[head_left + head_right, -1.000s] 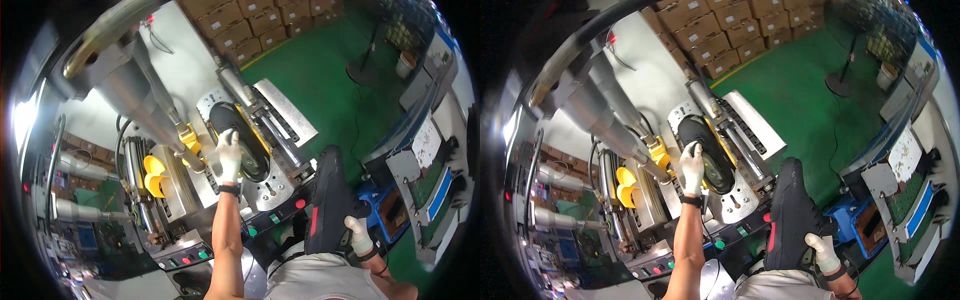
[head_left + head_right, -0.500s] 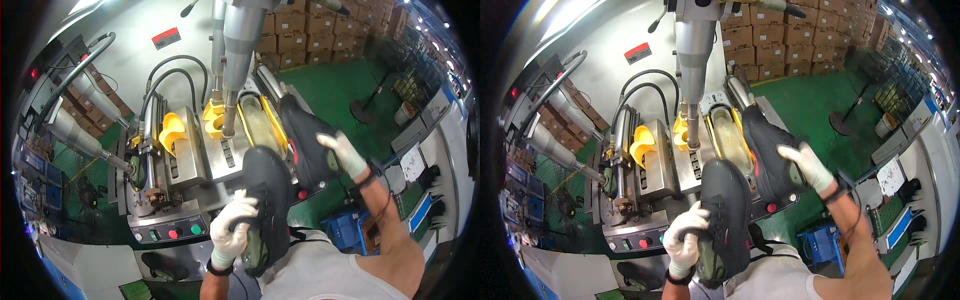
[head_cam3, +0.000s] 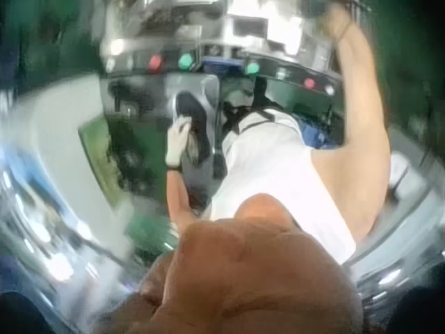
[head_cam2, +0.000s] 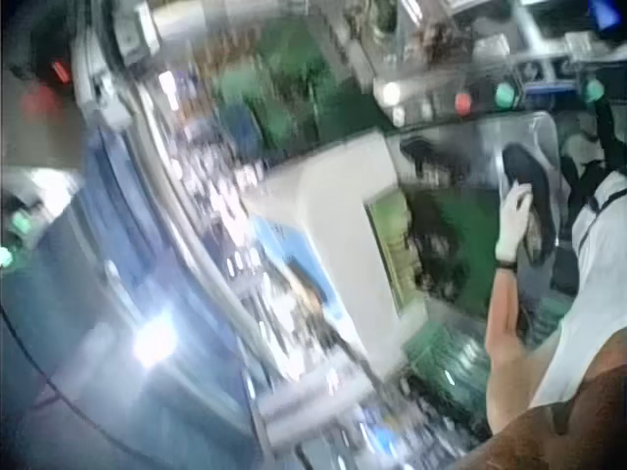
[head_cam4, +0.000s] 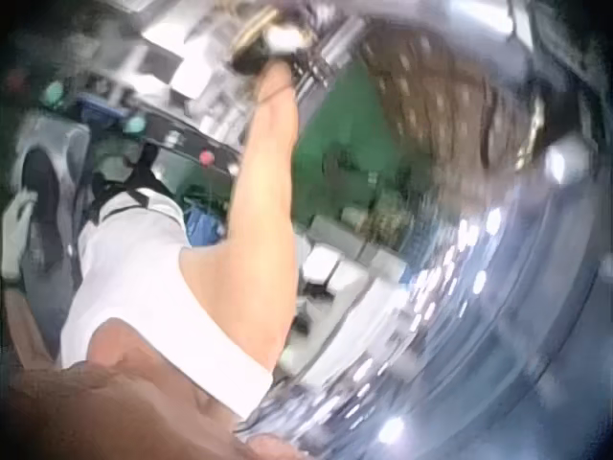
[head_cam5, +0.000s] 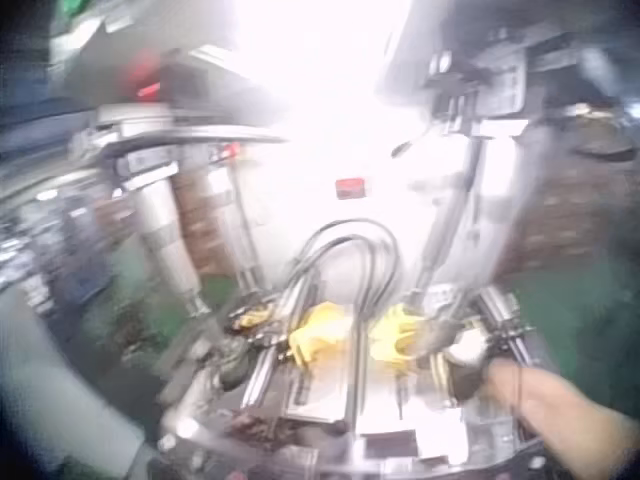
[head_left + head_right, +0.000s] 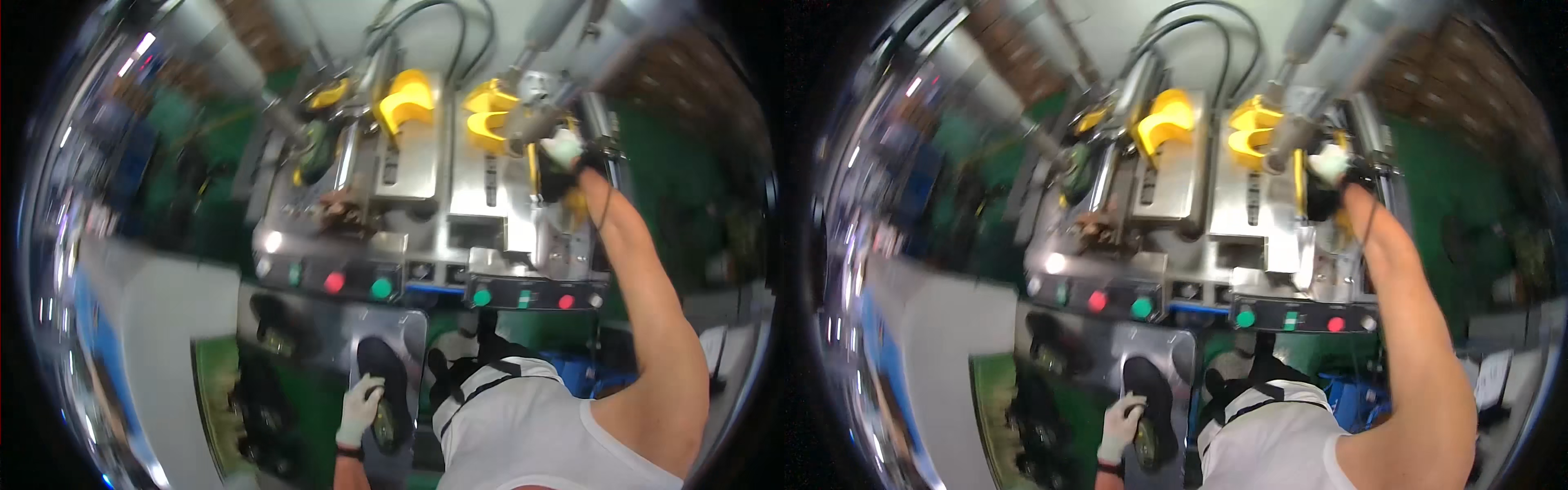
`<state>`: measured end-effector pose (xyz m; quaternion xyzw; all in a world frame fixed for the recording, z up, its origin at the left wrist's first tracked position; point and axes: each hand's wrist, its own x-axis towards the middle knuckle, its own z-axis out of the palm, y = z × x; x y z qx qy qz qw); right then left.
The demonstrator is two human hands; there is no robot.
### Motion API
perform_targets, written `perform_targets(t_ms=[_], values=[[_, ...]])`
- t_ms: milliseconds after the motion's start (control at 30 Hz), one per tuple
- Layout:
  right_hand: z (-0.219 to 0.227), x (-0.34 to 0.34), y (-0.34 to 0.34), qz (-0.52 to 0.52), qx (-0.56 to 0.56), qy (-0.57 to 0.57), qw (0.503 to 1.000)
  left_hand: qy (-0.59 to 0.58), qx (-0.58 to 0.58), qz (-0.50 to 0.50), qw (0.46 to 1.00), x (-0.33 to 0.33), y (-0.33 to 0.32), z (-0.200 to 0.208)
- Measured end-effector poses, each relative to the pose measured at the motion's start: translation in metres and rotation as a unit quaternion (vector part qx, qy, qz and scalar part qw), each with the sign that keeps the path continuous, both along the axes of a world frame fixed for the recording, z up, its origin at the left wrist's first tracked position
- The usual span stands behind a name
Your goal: Operating a sole pressing machine to attach components to shoes.
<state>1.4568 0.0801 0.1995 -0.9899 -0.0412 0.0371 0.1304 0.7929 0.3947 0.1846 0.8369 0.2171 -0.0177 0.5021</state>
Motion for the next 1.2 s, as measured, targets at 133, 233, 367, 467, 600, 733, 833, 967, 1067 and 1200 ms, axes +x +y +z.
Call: perform_targets(t_ms=[133, 233, 367, 467, 600, 733, 833, 967, 1067, 1200], values=[[-0.031, -0.001, -0.007, 0.117, 0.071, -0.019, 0.990, 0.007, 0.034, 0.097, 0.995, -0.036, -0.002, -0.059], [-0.040, 0.049, -0.107, 0.172, 0.175, -0.079, 0.966, -0.140, 0.111, 0.169, 0.969, -0.021, -0.009, -0.145], [-0.053, -0.093, 0.002, 0.183, 0.155, -0.227, 0.944, -0.041, 0.118, 0.235, 0.964, -0.052, -0.035, -0.139], [-0.019, -0.309, 0.074, 0.272, 0.163, -0.181, 0.931, -0.102, 0.024, 0.270, 0.957, -0.083, -0.038, -0.116], [-0.123, -0.379, 0.046, 0.333, -0.132, -0.091, 0.929, -0.084, 0.069, 0.352, 0.930, -0.166, 0.040, -0.109], [-0.102, -0.355, 0.040, 0.263, -0.140, 0.001, 0.954, 0.003, 0.225, 0.582, 0.782, -0.318, 0.145, -0.118], [-0.089, -0.377, 0.046, 0.308, 0.042, -0.004, 0.951, 0.128, 0.213, 0.631, 0.735, -0.394, 0.197, -0.151], [-0.067, -0.449, 0.051, 0.284, -0.022, 0.034, 0.958, 0.249, 0.043, 0.574, 0.779, -0.328, 0.207, -0.123], [-0.070, -0.475, 0.058, 0.278, -0.020, 0.117, 0.953, 0.191, -0.166, 0.475, 0.843, -0.350, 0.186, -0.162], [-0.051, -0.502, 0.086, 0.284, -0.047, 0.116, 0.951, 0.072, 0.168, 0.465, 0.866, -0.308, 0.215, -0.122]])
